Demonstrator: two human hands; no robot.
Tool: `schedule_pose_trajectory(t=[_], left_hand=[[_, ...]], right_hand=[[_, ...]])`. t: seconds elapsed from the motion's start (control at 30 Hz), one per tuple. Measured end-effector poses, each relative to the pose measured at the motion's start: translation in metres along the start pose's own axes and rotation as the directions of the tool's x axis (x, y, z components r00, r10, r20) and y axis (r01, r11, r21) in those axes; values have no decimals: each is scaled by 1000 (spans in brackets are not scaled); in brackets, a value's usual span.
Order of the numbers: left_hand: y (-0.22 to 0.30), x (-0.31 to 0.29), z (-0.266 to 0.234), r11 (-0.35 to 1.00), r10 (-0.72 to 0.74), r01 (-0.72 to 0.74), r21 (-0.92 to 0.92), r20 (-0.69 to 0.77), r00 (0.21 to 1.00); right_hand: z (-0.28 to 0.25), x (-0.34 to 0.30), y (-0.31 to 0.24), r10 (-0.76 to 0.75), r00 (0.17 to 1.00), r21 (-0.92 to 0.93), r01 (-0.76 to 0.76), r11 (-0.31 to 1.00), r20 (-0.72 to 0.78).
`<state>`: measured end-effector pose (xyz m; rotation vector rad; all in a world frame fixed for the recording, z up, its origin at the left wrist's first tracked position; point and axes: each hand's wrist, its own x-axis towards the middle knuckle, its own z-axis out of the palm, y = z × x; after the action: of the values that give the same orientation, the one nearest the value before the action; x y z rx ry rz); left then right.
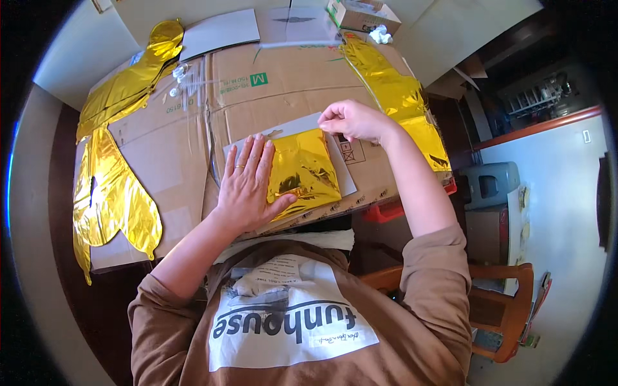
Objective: Folding a gold foil item and placing it into a plastic packaging sleeve with a cardboard insert.
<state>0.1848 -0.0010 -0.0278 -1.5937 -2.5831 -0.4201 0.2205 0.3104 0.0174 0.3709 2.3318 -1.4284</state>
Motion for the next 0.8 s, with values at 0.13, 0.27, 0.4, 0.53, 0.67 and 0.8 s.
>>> schedule_pose_trajectory(t=[0.13,0.27,0.4,0.53,0.67,0.8], left_hand=[[1,-1,-2,1000,-16,16,12,5,1000],[1,-1,-3,999,-31,31,11,12,999],[2,0,-4,999,-48,48,21,1,999],[3,0,-5,998,-61,61,28,7,998],[4,-1,-5,997,-71,71,31,4,997],[3,-1,-2,997,-72,72,14,-7,997]], right_hand=[[-3,10,-22,74,996,-276,-56,959,54],[-3,23,-21,53,998,-376,-36,926,34],[5,24,-28,58,998,-416,-60,907,-18],[31,7,-41,-100,976,-637,-49,769,-196],[57,-19,-39,-437,837,-830,-37,556,-330],[95,-40,-22,-601,731,-698,245,673,-322]])
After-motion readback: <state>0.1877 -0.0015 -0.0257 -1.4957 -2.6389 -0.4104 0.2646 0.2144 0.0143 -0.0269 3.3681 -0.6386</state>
